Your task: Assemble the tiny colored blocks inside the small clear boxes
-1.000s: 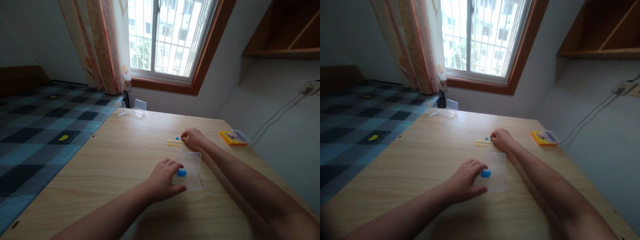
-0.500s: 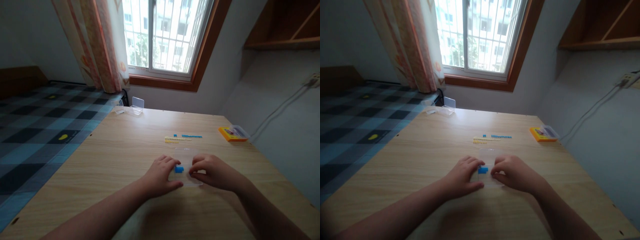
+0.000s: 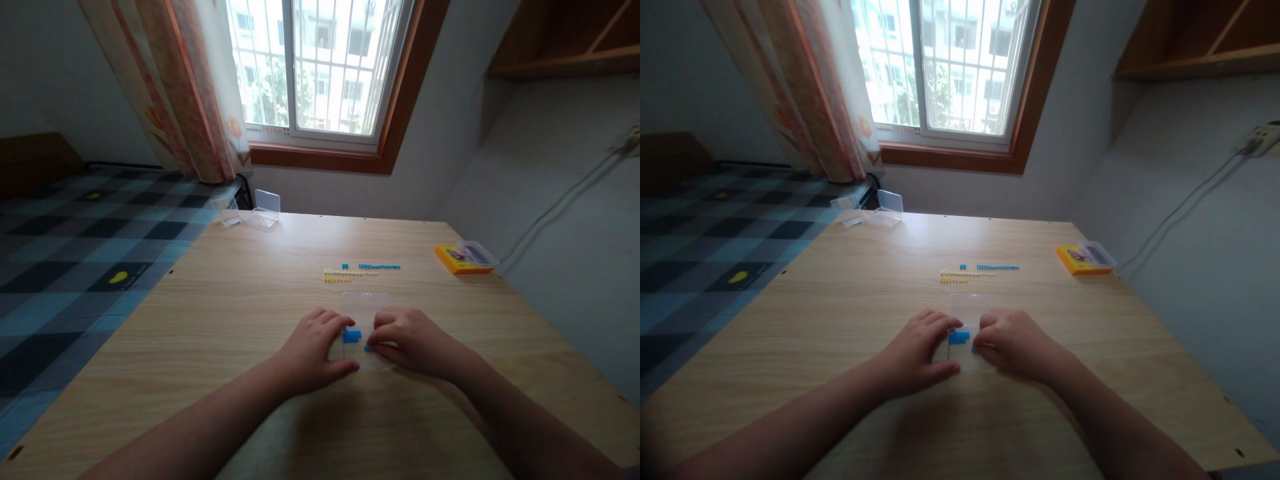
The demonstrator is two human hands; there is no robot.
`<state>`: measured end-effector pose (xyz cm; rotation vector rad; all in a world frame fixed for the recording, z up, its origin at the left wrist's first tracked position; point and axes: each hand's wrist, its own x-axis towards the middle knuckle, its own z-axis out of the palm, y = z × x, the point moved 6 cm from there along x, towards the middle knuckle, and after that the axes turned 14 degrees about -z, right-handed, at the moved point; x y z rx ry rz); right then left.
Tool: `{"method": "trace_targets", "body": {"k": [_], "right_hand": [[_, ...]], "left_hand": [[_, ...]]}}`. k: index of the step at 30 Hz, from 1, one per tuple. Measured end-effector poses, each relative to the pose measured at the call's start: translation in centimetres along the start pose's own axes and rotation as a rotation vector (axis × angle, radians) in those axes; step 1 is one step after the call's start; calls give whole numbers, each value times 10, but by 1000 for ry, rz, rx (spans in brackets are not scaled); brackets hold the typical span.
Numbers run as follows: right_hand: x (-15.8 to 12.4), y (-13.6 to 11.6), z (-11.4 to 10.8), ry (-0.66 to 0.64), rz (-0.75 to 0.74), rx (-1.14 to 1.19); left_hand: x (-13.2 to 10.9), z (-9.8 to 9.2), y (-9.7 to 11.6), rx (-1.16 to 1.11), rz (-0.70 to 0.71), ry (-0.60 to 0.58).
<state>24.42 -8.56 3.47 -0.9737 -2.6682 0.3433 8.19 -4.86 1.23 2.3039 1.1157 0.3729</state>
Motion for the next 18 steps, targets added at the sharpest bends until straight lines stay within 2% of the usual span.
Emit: {"method": "trace_targets", "body": {"k": [7, 18], "right_hand": [[-1, 3, 5, -50, -58, 22], [2, 5, 7, 28, -8, 43]], "left_hand": [[0, 0, 0, -3, -7, -2], [-1, 1, -1, -6, 10, 11]]}}
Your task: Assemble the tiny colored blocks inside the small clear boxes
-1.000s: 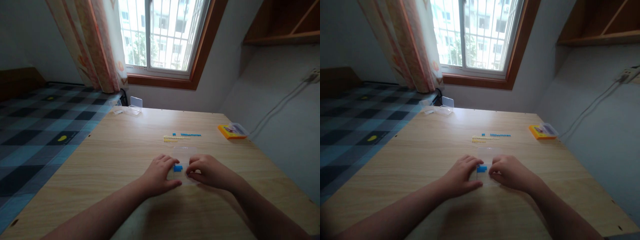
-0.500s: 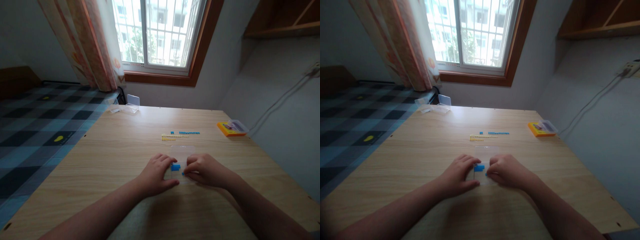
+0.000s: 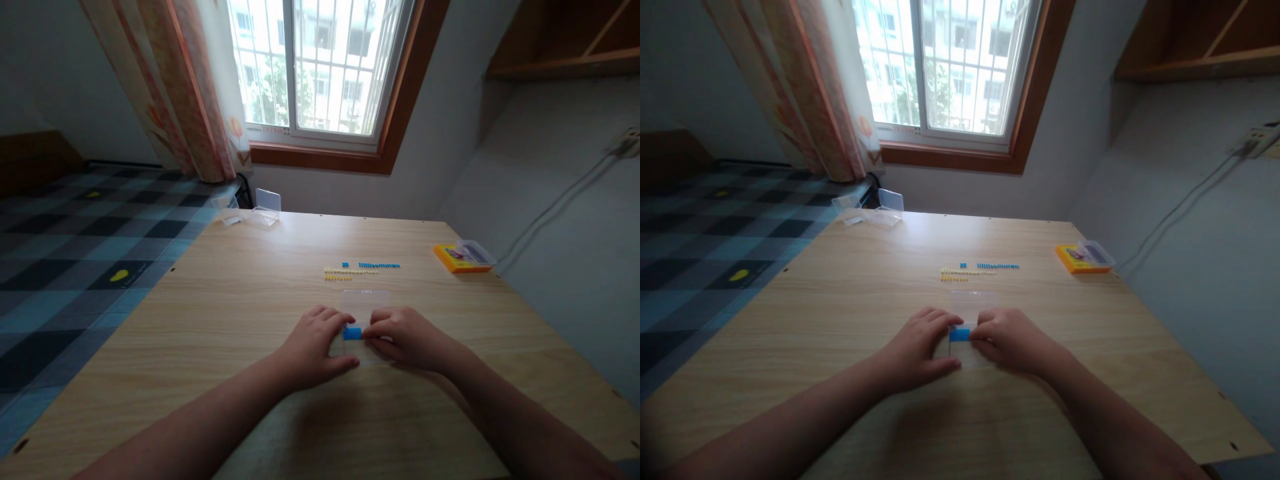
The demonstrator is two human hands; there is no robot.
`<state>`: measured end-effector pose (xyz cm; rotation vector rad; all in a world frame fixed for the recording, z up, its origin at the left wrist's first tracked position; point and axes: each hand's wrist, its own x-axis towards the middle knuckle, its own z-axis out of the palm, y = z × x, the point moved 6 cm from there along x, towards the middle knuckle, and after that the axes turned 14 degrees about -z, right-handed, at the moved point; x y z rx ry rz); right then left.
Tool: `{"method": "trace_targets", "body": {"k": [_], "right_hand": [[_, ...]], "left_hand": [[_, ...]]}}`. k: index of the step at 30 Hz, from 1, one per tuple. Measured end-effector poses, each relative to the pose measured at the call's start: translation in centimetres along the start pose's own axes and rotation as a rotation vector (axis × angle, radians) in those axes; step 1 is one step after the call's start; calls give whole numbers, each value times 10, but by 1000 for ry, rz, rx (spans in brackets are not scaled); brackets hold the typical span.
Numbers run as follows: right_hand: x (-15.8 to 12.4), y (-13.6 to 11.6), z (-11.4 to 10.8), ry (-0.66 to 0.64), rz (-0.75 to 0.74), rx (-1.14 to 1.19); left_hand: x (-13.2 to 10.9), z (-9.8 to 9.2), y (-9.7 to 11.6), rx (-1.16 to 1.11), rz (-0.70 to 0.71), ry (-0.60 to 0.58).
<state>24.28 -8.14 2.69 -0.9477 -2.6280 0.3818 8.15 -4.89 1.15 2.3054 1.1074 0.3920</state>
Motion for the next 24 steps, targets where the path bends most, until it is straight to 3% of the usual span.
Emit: {"method": "trace_targets", "body": {"k": [24], "right_hand": [[-1, 0, -1, 5, -30, 10]], "left_hand": [[0, -1, 2, 5, -8, -6]]}}
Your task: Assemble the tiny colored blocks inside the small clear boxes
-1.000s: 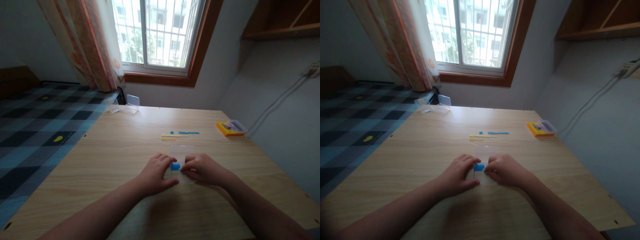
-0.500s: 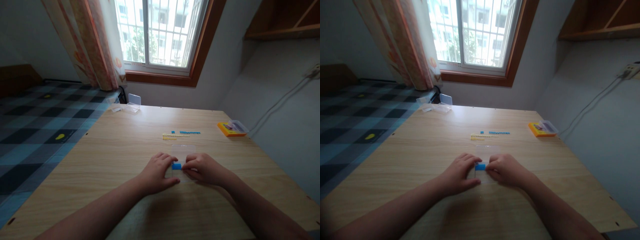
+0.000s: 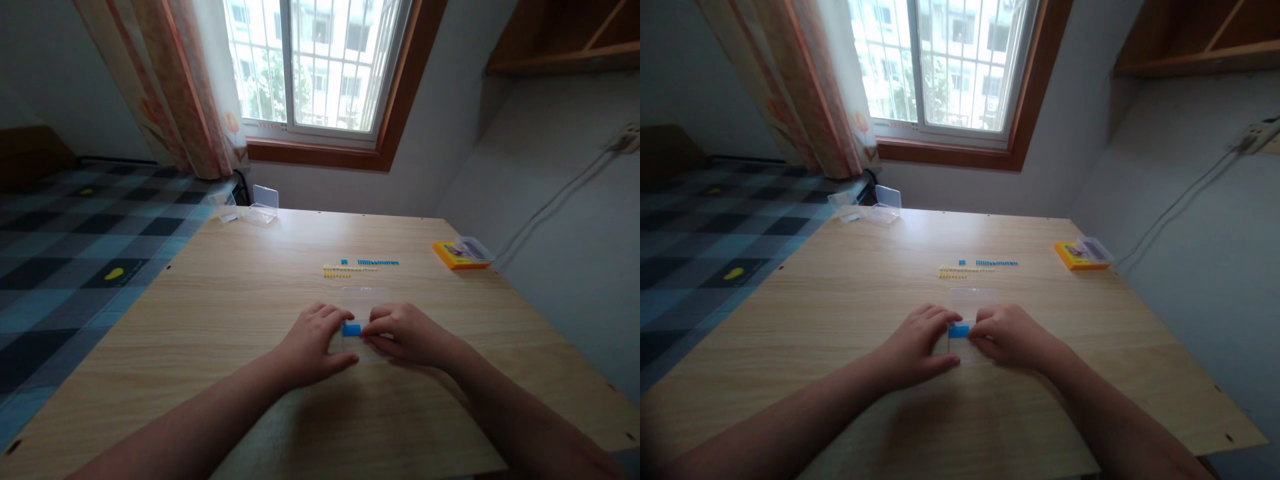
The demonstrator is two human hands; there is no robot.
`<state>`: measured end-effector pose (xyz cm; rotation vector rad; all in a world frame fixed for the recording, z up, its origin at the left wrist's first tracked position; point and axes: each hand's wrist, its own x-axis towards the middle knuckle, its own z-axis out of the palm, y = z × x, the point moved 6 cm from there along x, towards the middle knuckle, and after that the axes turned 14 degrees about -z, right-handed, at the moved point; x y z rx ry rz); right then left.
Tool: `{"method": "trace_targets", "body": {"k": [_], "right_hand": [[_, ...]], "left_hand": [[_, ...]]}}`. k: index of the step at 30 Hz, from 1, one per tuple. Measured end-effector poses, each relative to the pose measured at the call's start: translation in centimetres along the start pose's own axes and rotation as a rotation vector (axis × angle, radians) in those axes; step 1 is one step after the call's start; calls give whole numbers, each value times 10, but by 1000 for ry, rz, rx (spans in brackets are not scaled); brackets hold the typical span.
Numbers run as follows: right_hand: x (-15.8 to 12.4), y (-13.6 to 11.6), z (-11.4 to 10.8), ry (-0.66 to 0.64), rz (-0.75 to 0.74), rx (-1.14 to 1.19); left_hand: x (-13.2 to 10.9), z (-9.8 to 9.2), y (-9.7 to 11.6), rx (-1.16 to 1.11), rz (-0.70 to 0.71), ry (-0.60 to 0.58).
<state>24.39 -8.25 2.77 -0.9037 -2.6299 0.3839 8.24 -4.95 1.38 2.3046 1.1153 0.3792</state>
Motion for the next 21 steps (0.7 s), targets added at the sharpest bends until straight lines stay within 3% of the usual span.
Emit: {"method": "trace_targets", "body": {"k": [3, 6, 8, 10, 15, 21], "right_hand": [[-2, -3, -10, 105, -60, 5], [-5, -6, -30, 316, -119, -17], [-7, -3, -46, 463, -108, -52], [-4, 6, -59, 530, -54, -97], [30, 51, -75, 414, 99, -176], [77, 120, -62, 140, 299, -241]], "left_hand": [[0, 0, 0, 3, 7, -2], [0, 1, -2, 4, 13, 1], [0, 1, -3, -1, 15, 5], [0, 1, -3, -6, 14, 8], [1, 1, -3, 5, 13, 7], [1, 4, -6, 17, 27, 27]]}}
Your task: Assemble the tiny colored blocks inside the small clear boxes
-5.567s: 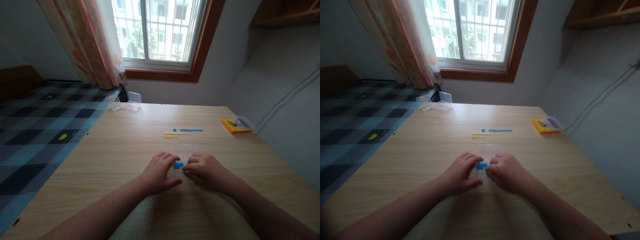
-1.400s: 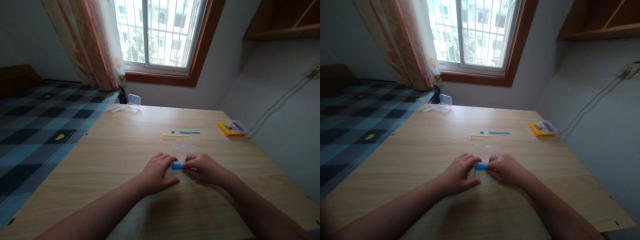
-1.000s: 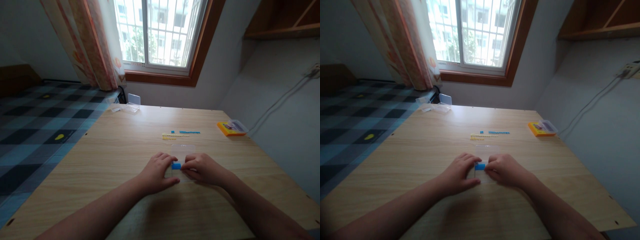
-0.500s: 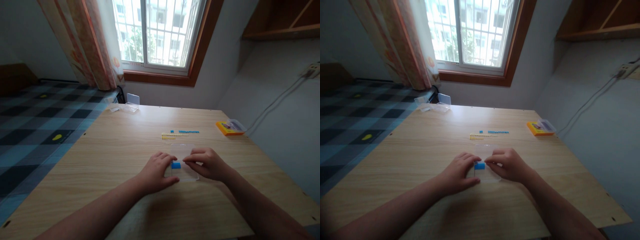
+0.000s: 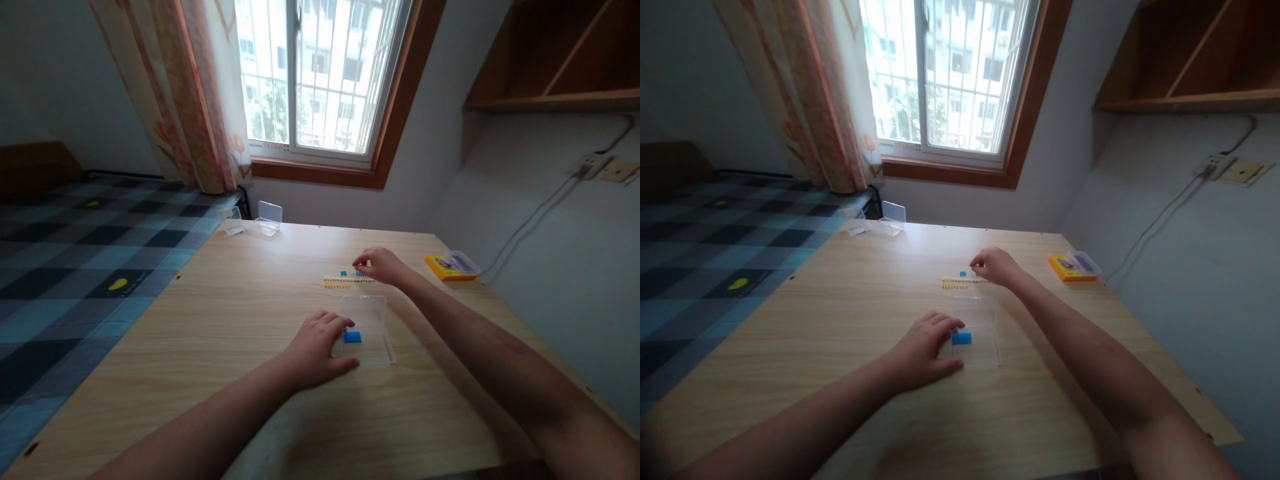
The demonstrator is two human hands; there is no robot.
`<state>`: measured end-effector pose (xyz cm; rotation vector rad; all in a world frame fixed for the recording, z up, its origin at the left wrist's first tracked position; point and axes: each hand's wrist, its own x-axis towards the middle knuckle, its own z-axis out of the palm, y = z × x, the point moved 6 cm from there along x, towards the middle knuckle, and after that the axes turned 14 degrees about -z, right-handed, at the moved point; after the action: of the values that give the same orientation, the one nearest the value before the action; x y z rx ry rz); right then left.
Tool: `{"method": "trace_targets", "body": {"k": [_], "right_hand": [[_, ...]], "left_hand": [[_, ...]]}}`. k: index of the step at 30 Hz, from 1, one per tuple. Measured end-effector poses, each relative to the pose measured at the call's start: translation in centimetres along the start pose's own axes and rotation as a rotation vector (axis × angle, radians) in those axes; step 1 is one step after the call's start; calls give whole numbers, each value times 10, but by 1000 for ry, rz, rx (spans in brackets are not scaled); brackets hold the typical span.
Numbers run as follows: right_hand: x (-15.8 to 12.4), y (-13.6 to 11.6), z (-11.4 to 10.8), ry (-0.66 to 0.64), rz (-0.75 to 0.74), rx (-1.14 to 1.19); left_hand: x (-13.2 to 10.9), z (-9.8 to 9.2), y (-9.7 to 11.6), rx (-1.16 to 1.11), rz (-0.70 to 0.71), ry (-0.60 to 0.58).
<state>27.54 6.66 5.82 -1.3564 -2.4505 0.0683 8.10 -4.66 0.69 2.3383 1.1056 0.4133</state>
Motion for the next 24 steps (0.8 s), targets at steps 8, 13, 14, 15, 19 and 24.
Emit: {"method": "trace_targets", "body": {"k": [8, 13, 14, 15, 19, 24], "right_hand": [[27, 24, 37, -183, 21, 41], [31, 21, 42, -222, -7, 38], [32, 19, 43, -224, -13, 33], [33, 17, 45, -224, -16, 27], [36, 11, 43, -185, -15, 13], [13, 4, 0, -11, -8, 48]], "left_hand": [[0, 4, -3, -8, 12, 17], [-1, 4, -4, -14, 8, 19], [-1, 3, -4, -16, 8, 19], [-1, 3, -3, -17, 7, 17], [-1, 3, -2, -12, 9, 12], [-2, 0, -1, -10, 6, -2]]}}
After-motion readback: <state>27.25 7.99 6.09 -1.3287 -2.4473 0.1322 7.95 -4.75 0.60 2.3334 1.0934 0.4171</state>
